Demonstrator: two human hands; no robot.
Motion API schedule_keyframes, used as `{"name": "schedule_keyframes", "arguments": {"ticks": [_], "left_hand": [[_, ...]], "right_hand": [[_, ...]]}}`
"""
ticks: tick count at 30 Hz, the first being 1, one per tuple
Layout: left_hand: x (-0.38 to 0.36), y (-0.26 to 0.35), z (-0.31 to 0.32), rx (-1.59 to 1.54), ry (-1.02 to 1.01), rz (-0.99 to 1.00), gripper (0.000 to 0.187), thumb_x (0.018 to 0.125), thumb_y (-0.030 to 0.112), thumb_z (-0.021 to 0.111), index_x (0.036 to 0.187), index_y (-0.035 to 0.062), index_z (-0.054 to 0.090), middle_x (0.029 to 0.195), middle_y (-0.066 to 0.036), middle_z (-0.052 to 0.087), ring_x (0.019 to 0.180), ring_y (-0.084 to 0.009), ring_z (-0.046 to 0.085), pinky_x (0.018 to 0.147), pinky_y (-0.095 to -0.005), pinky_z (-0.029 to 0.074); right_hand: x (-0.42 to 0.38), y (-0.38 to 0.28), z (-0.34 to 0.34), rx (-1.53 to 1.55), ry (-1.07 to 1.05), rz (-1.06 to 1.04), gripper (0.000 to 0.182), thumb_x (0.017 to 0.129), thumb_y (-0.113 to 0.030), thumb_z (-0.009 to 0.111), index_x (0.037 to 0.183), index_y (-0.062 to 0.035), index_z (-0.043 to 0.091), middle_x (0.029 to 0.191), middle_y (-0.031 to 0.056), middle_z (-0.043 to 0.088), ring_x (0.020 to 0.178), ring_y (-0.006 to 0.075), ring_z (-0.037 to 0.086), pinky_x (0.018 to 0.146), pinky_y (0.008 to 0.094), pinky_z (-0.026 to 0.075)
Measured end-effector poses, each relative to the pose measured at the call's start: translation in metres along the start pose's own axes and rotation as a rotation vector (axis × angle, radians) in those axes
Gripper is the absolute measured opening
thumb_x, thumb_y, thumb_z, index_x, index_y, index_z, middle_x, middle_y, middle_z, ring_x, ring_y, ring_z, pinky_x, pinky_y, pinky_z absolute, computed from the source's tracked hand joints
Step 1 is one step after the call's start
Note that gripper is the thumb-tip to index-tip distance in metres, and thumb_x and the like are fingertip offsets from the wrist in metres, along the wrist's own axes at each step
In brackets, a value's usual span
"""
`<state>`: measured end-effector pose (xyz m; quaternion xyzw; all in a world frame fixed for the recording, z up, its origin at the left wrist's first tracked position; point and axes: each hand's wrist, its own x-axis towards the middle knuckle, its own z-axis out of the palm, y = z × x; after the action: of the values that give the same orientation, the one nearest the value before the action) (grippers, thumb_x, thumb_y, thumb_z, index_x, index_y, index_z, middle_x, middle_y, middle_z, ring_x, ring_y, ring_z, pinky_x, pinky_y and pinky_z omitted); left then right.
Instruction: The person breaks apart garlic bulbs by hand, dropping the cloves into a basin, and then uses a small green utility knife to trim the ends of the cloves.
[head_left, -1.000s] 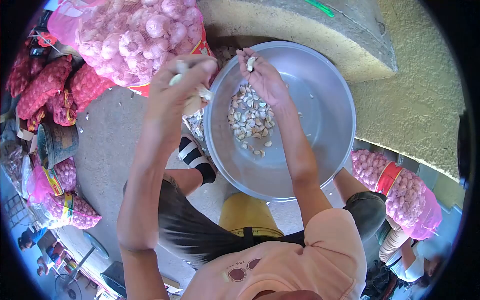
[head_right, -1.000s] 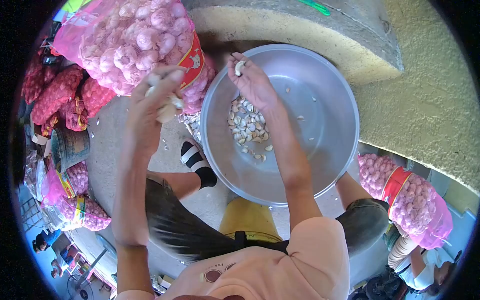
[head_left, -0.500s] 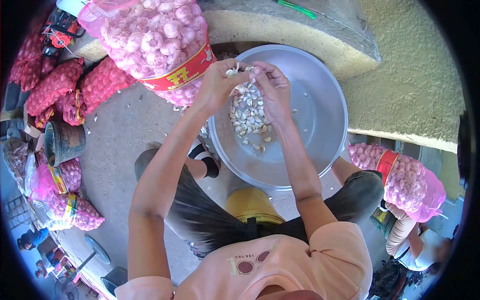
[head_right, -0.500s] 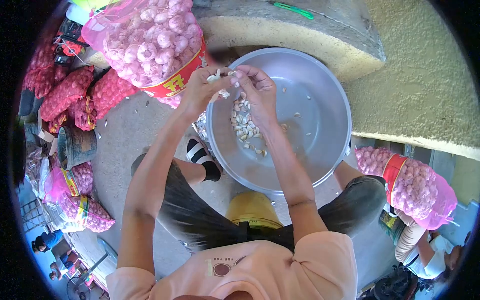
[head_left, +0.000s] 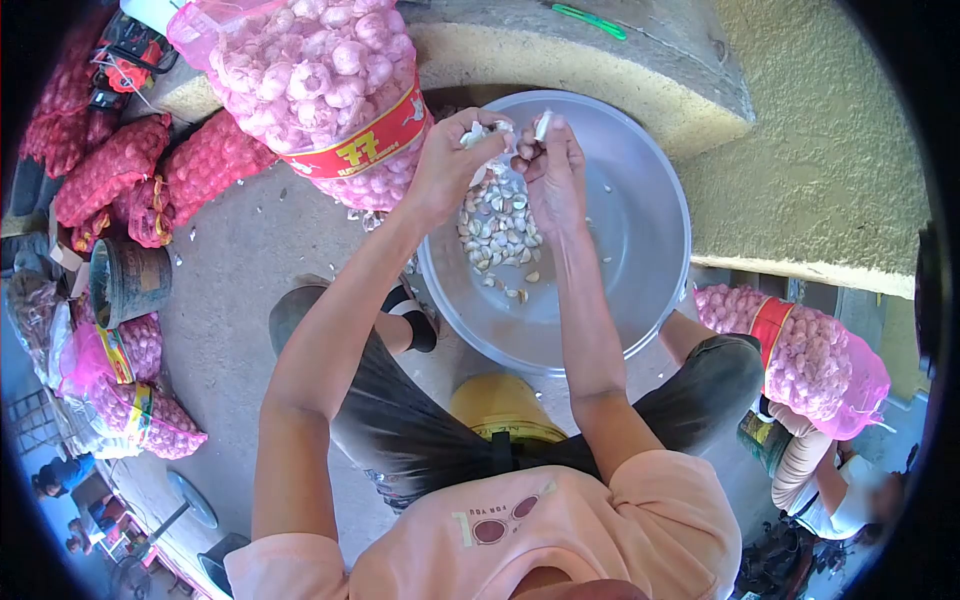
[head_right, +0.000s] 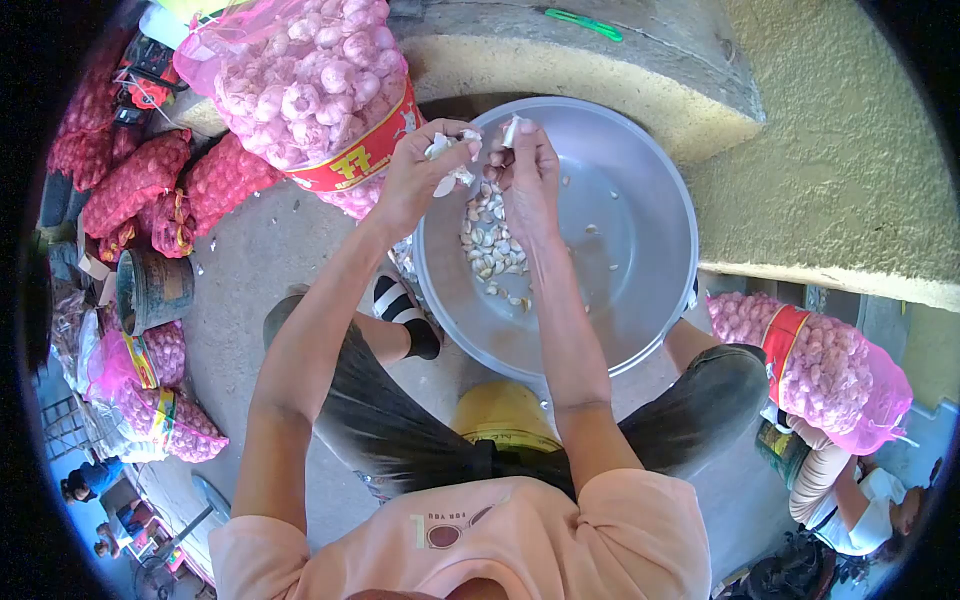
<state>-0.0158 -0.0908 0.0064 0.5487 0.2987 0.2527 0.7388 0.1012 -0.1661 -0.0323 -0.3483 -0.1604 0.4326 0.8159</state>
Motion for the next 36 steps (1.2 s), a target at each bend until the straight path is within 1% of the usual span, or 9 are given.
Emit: {"name": "schedule_keyframes", "arguments": {"ticks": [8,13,15,18,19,21,25,31,36], "left_hand": [[0.012,-0.017,-0.006,0.095,-0.001,0.017,0.028,0.082,0.011,0.067,0.107,0.0043,0.056,0.091,-0.003,0.061,0.082,-0.0085,0.057,0.066,-0.0253,0.048],[0.011,-0.02,-0.001,0.399,0.0,0.156,0.039,0.08,0.013,0.067,0.112,0.0009,0.048,0.098,-0.007,0.058,0.09,-0.0127,0.057,0.072,-0.027,0.047],[0.009,-0.022,0.0,0.549,0.006,0.213,0.04,0.081,0.014,0.064,0.111,-0.004,0.045,0.104,-0.022,0.058,0.098,-0.0283,0.06,0.08,-0.0372,0.047],[0.008,-0.021,-0.003,0.717,0.004,0.317,0.041,0.082,0.016,0.064,0.111,-0.0028,0.043,0.104,-0.025,0.058,0.099,-0.0348,0.06,0.081,-0.0395,0.046],[0.01,-0.022,-0.005,0.717,0.003,0.317,0.041,0.082,0.016,0.064,0.111,-0.0028,0.043,0.104,-0.025,0.058,0.099,-0.0348,0.06,0.081,-0.0395,0.046],[0.013,-0.019,-0.007,0.69,-0.007,0.23,0.038,0.081,0.01,0.064,0.111,-0.0006,0.043,0.102,-0.014,0.056,0.098,-0.0196,0.058,0.079,-0.0331,0.046],[0.01,-0.005,-0.007,0.706,-0.017,0.135,0.039,0.082,0.01,0.064,0.112,0.0009,0.041,0.103,-0.016,0.057,0.099,-0.0255,0.06,0.081,-0.0358,0.046],[0.007,-0.004,-0.008,0.967,-0.049,0.331,0.041,0.084,0.013,0.062,0.115,0.0018,0.037,0.096,-0.019,0.059,0.096,-0.0315,0.06,0.081,-0.0405,0.045],[0.017,-0.009,-0.01,0.661,-0.03,0.188,0.038,0.084,0.015,0.063,0.113,0.0006,0.043,0.099,-0.012,0.06,0.089,-0.0177,0.059,0.075,-0.0317,0.046]], "right_hand": [[-0.007,-0.002,-0.025,-0.362,-0.079,0.076,0.02,0.096,-0.02,0.052,0.107,-0.0056,0.061,0.081,-0.0004,0.059,0.065,0.005,0.049,0.057,0.0214,0.042],[-0.009,-0.002,-0.013,-0.734,-0.021,-0.152,0.012,0.091,-0.014,0.059,0.094,-0.0032,0.065,0.075,0.0015,0.064,0.067,0.0061,0.055,0.061,0.021,0.044],[-0.005,0.002,-0.016,-0.844,-0.039,-0.272,0.011,0.089,-0.012,0.061,0.089,-0.0019,0.065,0.072,0.0022,0.065,0.067,0.0064,0.057,0.061,0.021,0.045],[0.0,0.004,-0.014,-0.937,-0.024,-0.334,0.01,0.087,-0.01,0.063,0.088,-0.0002,0.064,0.066,0.0036,0.064,0.064,0.0074,0.057,0.06,0.0226,0.045],[0.003,0.004,-0.014,-0.945,-0.024,-0.31,0.009,0.087,-0.009,0.063,0.088,0.0002,0.065,0.068,0.005,0.064,0.065,0.0074,0.057,0.059,0.0234,0.045],[0.004,0.002,-0.01,-0.949,-0.02,-0.286,0.009,0.087,-0.008,0.063,0.088,0.0006,0.065,0.069,0.0064,0.065,0.066,0.0074,0.058,0.059,0.0242,0.046],[0.01,-0.01,-0.008,-0.925,-0.196,-0.37,0.005,0.085,-0.003,0.063,0.085,0.0007,0.065,0.074,0.0096,0.066,0.065,0.0126,0.061,0.061,0.0266,0.048],[0.016,-0.012,-0.01,-1.017,-0.31,-0.421,0.005,0.084,-0.003,0.062,0.083,0.0006,0.065,0.076,0.0096,0.066,0.068,0.0166,0.061,0.063,0.0266,0.047],[0.015,0.0,-0.009,-0.831,-0.082,-0.172,0.009,0.088,-0.007,0.061,0.085,0.001,0.064,0.074,0.0047,0.064,0.064,0.0137,0.058,0.06,0.0262,0.046]]}}
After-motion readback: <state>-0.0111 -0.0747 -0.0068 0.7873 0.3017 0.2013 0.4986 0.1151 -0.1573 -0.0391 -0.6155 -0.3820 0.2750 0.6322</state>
